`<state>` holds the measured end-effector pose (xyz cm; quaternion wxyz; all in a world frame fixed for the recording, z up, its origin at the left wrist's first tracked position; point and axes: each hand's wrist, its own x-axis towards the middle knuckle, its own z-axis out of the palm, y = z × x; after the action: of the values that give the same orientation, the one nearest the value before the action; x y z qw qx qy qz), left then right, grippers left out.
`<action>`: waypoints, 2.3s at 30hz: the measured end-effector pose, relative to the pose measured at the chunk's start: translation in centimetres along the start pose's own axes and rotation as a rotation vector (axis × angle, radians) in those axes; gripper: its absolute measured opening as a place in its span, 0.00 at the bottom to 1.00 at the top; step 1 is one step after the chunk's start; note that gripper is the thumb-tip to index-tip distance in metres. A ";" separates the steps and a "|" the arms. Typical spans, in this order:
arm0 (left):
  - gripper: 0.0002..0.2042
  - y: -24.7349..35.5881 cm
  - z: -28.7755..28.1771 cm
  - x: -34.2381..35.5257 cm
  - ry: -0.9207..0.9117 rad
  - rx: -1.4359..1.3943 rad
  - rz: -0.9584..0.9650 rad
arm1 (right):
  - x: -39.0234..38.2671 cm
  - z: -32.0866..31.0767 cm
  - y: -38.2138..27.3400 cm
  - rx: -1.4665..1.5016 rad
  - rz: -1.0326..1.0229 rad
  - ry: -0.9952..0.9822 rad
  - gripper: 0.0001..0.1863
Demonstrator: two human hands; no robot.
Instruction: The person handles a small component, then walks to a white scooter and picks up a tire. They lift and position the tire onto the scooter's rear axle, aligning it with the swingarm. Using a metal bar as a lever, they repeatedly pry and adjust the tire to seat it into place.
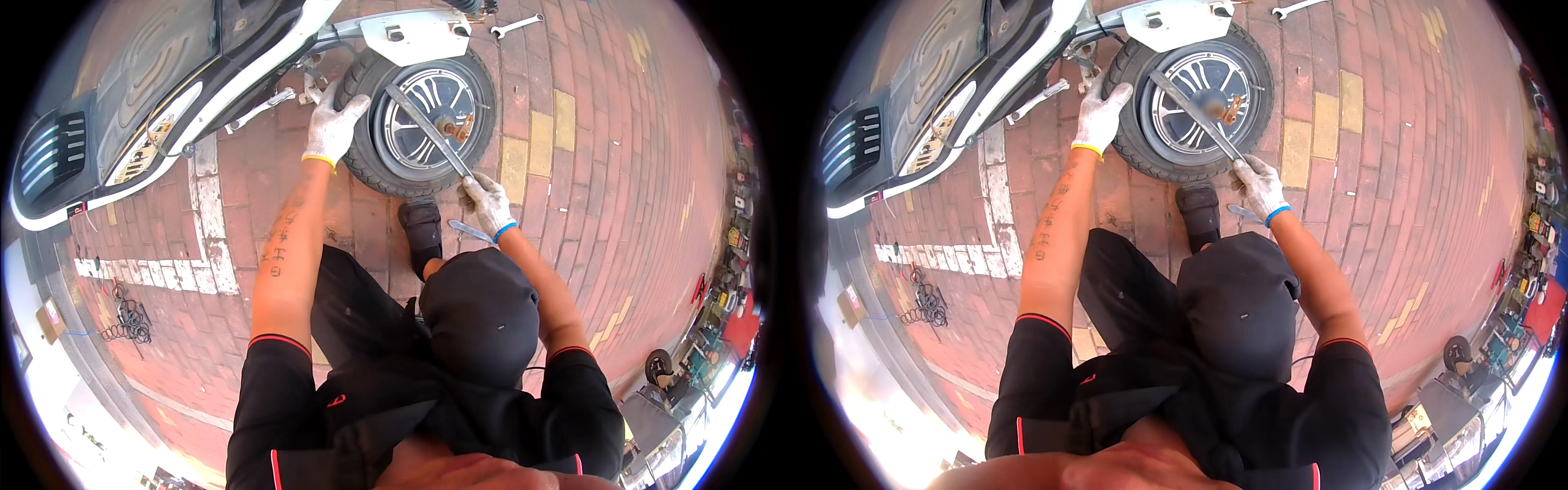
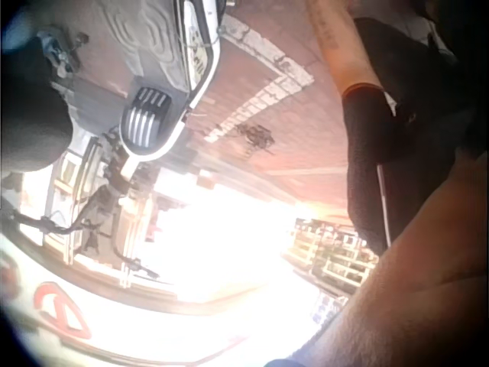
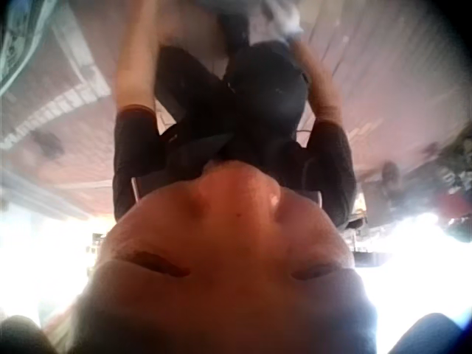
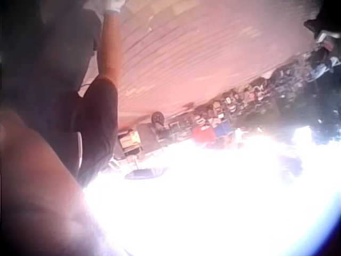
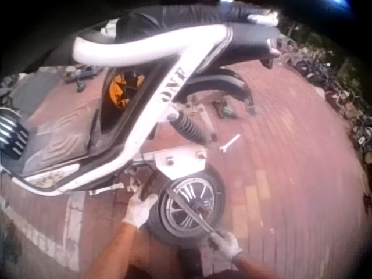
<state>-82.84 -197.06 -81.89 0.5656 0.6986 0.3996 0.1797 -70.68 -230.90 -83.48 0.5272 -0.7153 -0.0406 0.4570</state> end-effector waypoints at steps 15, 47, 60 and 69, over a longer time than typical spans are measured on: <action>0.48 0.7 -1.6 1.9 -0.145 0.260 0.042 | -0.7 4.8 -2.6 -0.321 0.236 -0.381 0.16; 0.42 2.2 -0.9 -1.0 0.239 0.380 0.177 | -0.5 13.9 -4.0 -0.461 0.333 -0.859 0.18; 0.41 -5.4 1.0 -7.0 -0.165 -0.382 -0.321 | 1.2 7.2 -5.0 -0.421 0.459 -0.797 0.16; 0.34 -1.4 -2.8 -4.2 -0.295 -0.093 -0.303 | -1.3 9.5 -9.2 -0.178 0.483 -0.869 0.17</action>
<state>-87.93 -198.39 -81.52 0.6700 0.6225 0.4044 0.0067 -74.14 -220.73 -75.70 0.2778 -0.4903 -0.1286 0.8160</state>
